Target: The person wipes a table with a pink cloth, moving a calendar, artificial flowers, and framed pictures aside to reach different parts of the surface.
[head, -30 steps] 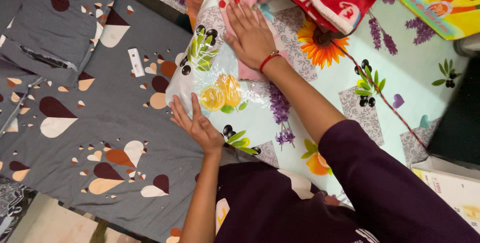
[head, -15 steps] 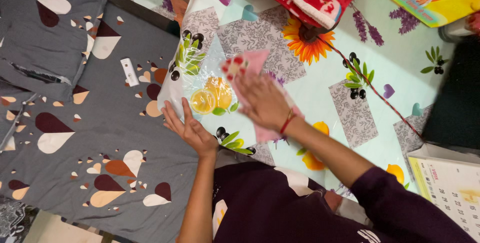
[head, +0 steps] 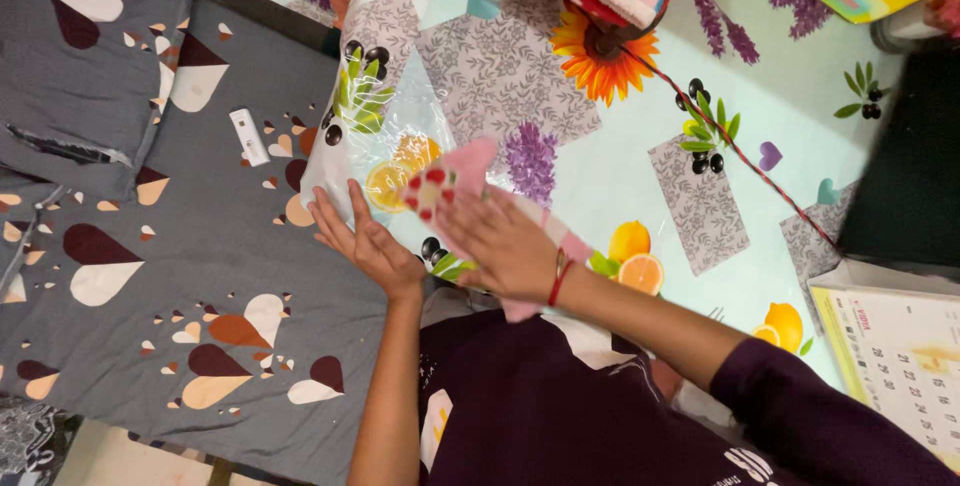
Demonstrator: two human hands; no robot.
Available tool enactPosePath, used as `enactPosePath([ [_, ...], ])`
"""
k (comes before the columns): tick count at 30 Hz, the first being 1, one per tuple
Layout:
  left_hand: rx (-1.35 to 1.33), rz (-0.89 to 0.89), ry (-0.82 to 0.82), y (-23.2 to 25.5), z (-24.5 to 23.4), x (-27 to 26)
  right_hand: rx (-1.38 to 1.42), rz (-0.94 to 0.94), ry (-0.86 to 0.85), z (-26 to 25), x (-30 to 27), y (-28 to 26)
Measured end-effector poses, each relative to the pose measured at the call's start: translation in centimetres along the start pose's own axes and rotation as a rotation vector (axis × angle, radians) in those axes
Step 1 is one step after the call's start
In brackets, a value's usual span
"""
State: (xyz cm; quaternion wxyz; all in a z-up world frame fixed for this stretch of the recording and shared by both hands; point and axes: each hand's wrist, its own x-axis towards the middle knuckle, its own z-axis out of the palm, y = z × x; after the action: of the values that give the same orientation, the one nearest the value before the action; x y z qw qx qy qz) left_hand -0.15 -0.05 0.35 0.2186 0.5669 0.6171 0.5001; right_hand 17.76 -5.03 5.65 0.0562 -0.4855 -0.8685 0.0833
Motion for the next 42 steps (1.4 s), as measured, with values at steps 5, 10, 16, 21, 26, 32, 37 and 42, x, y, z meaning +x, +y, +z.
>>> enactPosePath([
  [5,0.016,0.007,0.010,-0.1,0.2,0.1,0.009,-0.027,-0.026,0.2,-1.1,0.9],
  [10,0.030,0.018,0.006,-0.4,0.2,0.1,-0.013,0.377,0.094,-1.8,4.7,12.4],
  [16,0.041,0.017,0.002,-0.5,0.2,0.0,-0.010,0.420,0.152,-2.4,6.1,13.1],
  [21,0.045,0.024,-0.001,-0.5,0.1,0.1,-0.046,0.040,0.000,0.2,-2.0,1.0],
  [26,0.008,0.078,0.023,-0.5,0.1,0.3,-0.045,0.081,-0.062,-0.4,-2.7,3.0],
  [32,0.049,0.065,0.031,-0.7,0.2,0.1,-0.016,0.440,0.101,-3.3,1.9,13.1],
  [37,0.024,0.066,0.050,-0.6,0.2,0.3,-0.113,0.293,0.041,-1.3,-1.1,7.3],
  [42,0.020,0.064,0.050,-0.4,0.1,0.1,-0.031,0.126,0.015,0.4,-7.6,0.3],
])
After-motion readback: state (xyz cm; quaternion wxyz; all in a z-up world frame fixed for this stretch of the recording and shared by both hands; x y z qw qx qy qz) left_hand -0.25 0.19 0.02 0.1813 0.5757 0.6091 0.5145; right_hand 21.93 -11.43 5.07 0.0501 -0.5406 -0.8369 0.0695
